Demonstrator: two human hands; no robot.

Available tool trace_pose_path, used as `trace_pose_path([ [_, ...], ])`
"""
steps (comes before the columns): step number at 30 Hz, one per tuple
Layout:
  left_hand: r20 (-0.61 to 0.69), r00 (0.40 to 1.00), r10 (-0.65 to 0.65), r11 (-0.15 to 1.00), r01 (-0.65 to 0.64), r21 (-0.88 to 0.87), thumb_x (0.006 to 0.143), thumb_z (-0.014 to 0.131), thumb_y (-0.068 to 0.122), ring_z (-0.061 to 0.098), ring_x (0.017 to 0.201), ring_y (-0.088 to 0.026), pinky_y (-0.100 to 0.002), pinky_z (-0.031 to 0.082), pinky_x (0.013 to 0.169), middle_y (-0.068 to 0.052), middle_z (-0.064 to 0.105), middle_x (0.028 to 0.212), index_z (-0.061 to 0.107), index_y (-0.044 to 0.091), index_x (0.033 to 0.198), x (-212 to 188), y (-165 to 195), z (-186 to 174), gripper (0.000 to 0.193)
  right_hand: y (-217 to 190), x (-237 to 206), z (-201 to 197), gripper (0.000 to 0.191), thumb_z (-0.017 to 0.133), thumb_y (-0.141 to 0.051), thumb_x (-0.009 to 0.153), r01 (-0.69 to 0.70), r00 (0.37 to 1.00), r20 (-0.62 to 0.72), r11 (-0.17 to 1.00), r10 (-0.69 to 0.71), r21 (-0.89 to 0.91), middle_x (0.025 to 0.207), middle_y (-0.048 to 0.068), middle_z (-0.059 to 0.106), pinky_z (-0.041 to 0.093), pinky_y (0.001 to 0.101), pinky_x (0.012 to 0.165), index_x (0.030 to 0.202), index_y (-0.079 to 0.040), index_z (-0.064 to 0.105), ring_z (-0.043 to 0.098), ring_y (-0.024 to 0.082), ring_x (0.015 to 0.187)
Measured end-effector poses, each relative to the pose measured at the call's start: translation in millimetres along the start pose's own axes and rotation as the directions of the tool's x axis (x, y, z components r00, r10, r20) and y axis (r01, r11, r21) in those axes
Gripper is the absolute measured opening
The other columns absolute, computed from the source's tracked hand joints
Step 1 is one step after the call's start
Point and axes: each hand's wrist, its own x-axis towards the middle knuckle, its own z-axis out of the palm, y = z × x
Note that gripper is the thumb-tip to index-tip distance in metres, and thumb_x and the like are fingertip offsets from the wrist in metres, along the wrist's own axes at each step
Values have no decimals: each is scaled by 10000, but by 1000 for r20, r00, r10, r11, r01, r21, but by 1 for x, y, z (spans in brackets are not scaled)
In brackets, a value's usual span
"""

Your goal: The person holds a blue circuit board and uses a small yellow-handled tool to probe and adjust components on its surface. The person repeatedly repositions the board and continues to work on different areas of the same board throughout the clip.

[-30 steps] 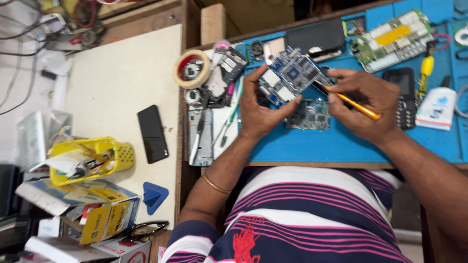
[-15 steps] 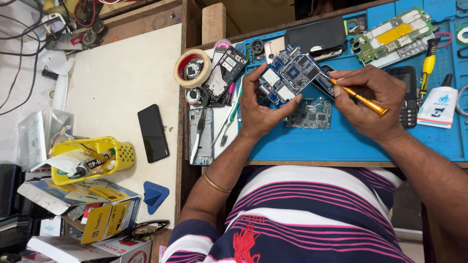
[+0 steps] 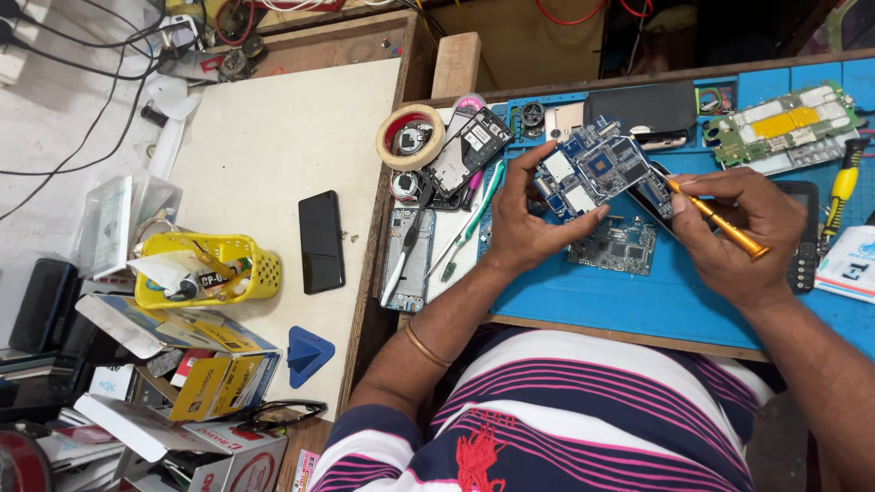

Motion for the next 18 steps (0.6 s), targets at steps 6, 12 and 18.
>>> trace_pose_path([
  [6,41,997,69,996,-70,48,818,928,259,759,1040,-173,-277,667,901,-117,681,1224,410,86,1486,-3,-7,1,862,1,-2,-2,87,742,-5,1086,-28,1000,9,999,28,-21,1076,140,736,588,201,762,1129,31,675,723,114,906],
  [12,79,991,109,990,-115,80,809,935,267,759,1066,-192,-281,680,889,-132,661,1288,407,89,1485,-7,-13,3,876,1,-4,0,75,726,9,1083,-59,998,-2,997,59,56,1080,136,727,580,194,733,1133,28,674,705,93,862],
  [18,102,984,148,976,-162,144,794,943,280,757,1095,-206,-286,676,900,-133,656,1284,411,68,1479,-8,-16,5,892,-2,0,2,92,719,13,1072,-45,999,3,995,45,91,1115,141,720,595,210,805,1149,20,669,716,120,954],
])
